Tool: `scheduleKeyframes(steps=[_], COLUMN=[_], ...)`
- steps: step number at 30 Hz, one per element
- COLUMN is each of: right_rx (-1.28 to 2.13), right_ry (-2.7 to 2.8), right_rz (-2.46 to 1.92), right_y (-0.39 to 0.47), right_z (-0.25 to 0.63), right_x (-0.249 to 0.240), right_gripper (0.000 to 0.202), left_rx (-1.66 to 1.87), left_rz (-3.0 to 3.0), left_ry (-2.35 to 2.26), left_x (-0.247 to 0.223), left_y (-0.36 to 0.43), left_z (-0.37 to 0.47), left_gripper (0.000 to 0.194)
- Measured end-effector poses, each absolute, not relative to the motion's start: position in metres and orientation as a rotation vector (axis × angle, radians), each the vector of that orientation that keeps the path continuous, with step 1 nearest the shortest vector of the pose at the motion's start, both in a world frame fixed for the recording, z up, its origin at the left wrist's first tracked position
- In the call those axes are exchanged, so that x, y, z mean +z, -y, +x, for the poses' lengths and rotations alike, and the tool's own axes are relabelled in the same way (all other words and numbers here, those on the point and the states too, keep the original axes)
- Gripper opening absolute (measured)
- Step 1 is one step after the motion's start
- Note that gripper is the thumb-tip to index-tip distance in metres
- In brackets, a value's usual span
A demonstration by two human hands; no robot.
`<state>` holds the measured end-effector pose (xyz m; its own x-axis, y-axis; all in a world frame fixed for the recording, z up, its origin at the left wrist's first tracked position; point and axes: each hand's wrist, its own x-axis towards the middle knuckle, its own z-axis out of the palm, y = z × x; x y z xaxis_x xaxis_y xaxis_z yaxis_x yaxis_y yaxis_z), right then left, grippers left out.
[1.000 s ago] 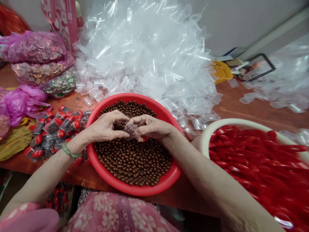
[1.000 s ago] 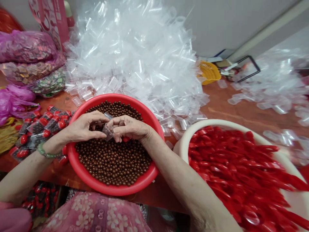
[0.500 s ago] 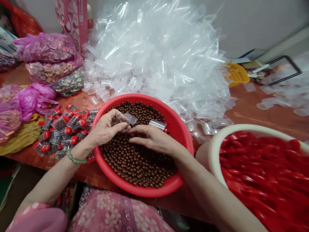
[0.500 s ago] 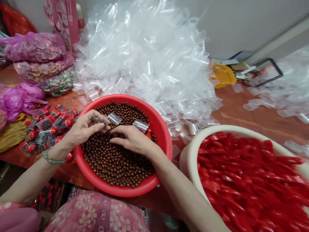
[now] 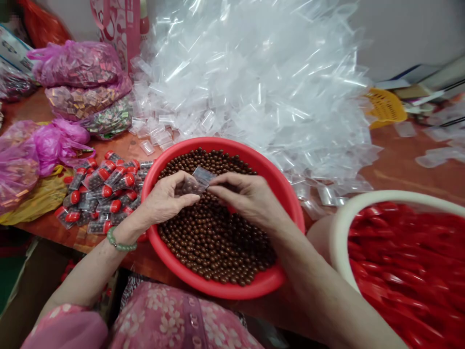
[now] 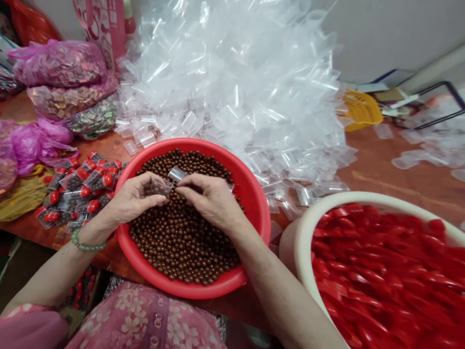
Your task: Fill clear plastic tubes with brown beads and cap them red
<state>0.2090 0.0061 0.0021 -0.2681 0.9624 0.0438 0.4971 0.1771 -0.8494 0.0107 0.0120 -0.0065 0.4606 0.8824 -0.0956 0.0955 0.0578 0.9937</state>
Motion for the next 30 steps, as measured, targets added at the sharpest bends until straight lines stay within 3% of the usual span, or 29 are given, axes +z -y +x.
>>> scheduleKeyframes(steps=[3, 7, 17, 24, 30], right_rx=[0.993, 0.903, 1.095, 0.793, 0.647], right_ry=[1.616, 1.761, 1.727, 1.799, 2.020], right_rz=[-1.343, -1.211, -1.242, -1.265, -1.328], right_y=[-0.006, -0.005, -0.010, 0.001, 0.006], right_z=[0.205, 0.194, 0.196, 0.185, 0.185], right_x=[0.018, 0.031, 0.016, 0.011, 0.010], right_gripper=[0.017, 0.008, 0.018, 0.011, 0.024], left_rx=[0.673, 0.654, 0.637, 0.625, 0.692], left_rz=[1.489, 1.559, 1.624, 1.619, 1.539], left_ry=[-0.917, -0.925, -0.927, -0.961, -0.927], left_x=[-0.008, -0.008, -0.012, -0.013, -0.018], left_y=[-0.011, -0.009, -0.011, -0.012, -0.016], left_z=[0.010, 0.009, 0.009, 0.009, 0.010], left_gripper=[0.019, 0.019, 0.021, 0.023, 0.023])
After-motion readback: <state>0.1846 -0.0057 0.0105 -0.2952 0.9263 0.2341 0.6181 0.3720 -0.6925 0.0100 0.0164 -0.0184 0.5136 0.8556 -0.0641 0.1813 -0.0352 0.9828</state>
